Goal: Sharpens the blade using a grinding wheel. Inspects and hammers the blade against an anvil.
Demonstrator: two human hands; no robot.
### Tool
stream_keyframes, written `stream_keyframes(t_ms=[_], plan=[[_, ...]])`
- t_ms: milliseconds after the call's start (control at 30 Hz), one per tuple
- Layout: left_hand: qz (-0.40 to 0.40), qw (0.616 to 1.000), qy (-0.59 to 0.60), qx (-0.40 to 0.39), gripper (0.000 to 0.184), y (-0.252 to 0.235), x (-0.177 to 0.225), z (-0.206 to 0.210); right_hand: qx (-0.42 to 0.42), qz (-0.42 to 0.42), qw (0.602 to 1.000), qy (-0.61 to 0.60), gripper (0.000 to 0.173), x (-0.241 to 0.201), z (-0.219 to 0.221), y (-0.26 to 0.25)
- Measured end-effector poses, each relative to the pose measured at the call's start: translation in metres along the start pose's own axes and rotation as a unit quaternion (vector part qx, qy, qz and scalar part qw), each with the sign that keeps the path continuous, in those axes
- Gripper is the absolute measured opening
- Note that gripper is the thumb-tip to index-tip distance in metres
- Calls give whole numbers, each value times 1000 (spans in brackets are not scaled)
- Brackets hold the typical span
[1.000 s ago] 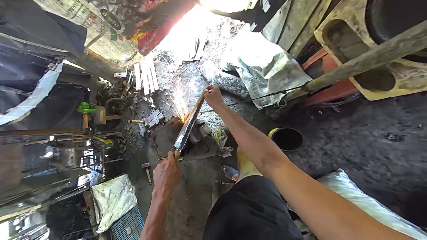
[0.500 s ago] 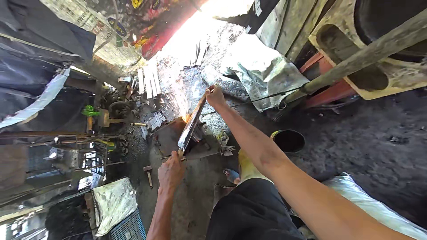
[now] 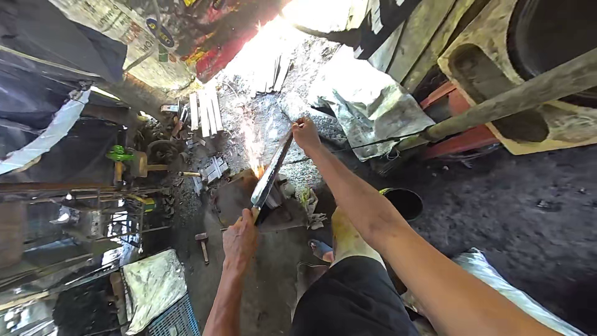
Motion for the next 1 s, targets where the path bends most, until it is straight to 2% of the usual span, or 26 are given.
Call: stream_keyframes(t_ms=[100, 200, 367, 600, 700, 800, 1000], plan=[[11, 1000, -8, -4, 43, -23, 14, -9, 27, -1, 1000, -1, 36, 6, -16, -25], [6, 1000, -4, -3, 43, -17, 11, -4, 35, -1, 999, 7, 34, 5, -17, -21], [-11, 1000, 3, 19, 38, 22, -16, 13, 9, 2, 1000, 3, 37, -2, 2, 22], [-49, 999, 12, -12, 36, 86, -54, 27, -50, -24, 998, -8, 36, -6, 40, 80], [-52, 998, 1, -16, 33, 100, -59, 26, -64, -44, 997, 1, 33, -3, 48, 90], [-44, 999, -5, -9, 33, 88, -48, 20, -66, -31, 997, -14, 34, 2, 44, 77], [-8, 1000, -2, 5, 40, 13, -3, 5, -15, 0, 1000, -3, 36, 2, 5, 6]])
Point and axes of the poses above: each hand's wrist, its own y-axis away from the middle knuckle, its own z-axis out of the palm, x = y × z, the point moved 4 cm from there along -y, towards the middle knuckle, and after that the axes turned 3 degrees about -z, right-handed, at the moved point
